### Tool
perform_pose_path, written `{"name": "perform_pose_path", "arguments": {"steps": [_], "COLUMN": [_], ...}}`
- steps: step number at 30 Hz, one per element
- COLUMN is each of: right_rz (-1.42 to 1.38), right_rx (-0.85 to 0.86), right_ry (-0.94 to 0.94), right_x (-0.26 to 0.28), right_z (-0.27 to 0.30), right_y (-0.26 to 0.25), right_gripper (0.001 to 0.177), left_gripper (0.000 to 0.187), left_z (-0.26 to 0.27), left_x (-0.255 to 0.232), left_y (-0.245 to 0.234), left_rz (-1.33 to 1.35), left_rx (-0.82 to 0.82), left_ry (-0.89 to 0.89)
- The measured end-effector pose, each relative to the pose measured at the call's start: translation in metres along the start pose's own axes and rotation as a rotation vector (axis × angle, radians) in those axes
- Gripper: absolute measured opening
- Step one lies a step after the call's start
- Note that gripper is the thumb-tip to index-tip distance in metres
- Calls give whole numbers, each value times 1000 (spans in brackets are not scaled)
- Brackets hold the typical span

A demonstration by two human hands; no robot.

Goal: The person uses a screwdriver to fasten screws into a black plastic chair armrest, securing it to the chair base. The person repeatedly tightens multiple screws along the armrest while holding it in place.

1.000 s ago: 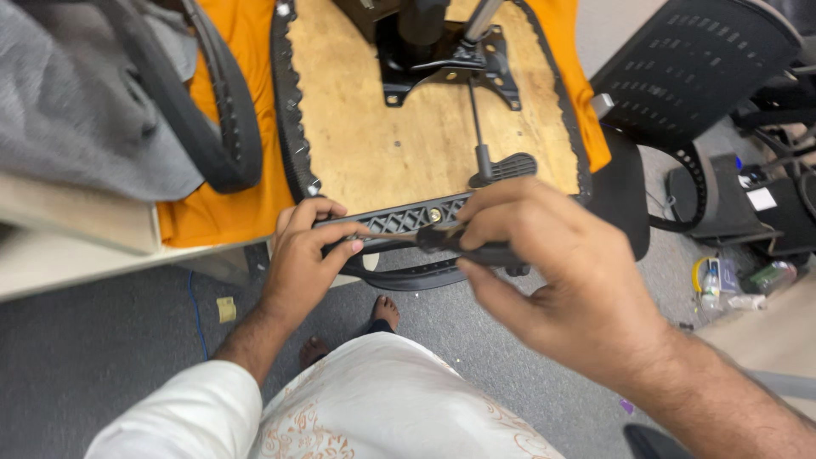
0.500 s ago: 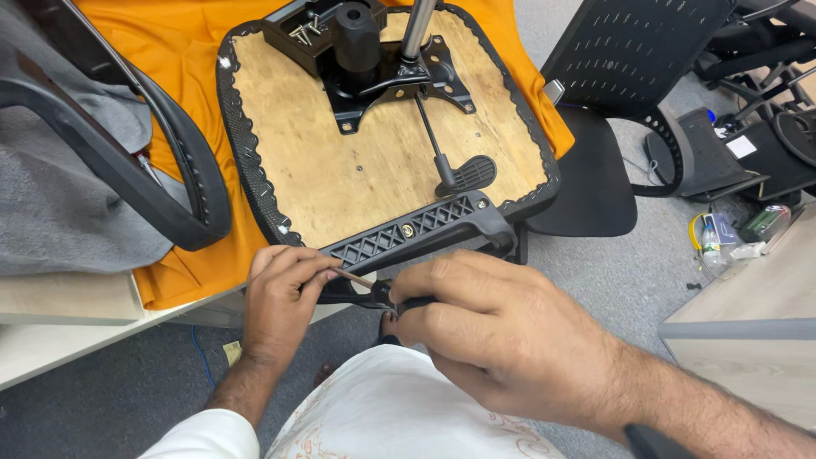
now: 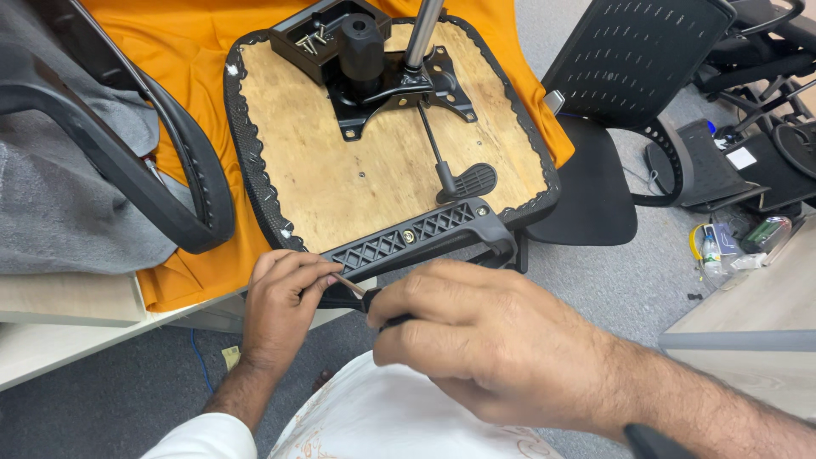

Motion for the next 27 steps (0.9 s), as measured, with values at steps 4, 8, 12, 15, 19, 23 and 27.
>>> {"name": "perform_pose_path", "arguments": {"steps": [4, 8, 12, 15, 19, 23, 27], "right_rz": [37, 34, -29, 22, 124, 179, 213], "right_rx": [6, -21, -20, -6, 37, 118, -67], "right_ry": [-17, 108, 164, 65, 109, 363, 127], "right_x": [0, -5, -11, -4, -6, -23, -8], "right_z": [-5, -15, -22, -23, -23, -24, -30], "right_y": [-1, -2, -5, -6, -5, -4, -18], "right_gripper": [34, 30, 46, 44, 36, 35, 49], "left_gripper": [14, 16, 17, 17, 16, 15, 14], "left_z": [-1, 1, 1, 0, -1, -1, -1], "left_x": [0, 2, 2, 2, 0, -3, -4], "left_y": [1, 3, 4, 4, 3, 2, 3], "left_rz": [-19, -10, -29, -53, -39, -43, -56], "left_rx": [-4, 9, 15, 15, 1, 13, 14], "left_ry": [-5, -34, -15, -7, 6, -9, -11]}}
Point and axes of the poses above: each hand's wrist, its own z-axis away from the middle knuckle, its own y-axis out of the palm, x = y × z, the point moved 6 cm from there along -z, towards the middle knuckle, and after that the axes turned 5 degrees about -z, right-handed, at the moved point
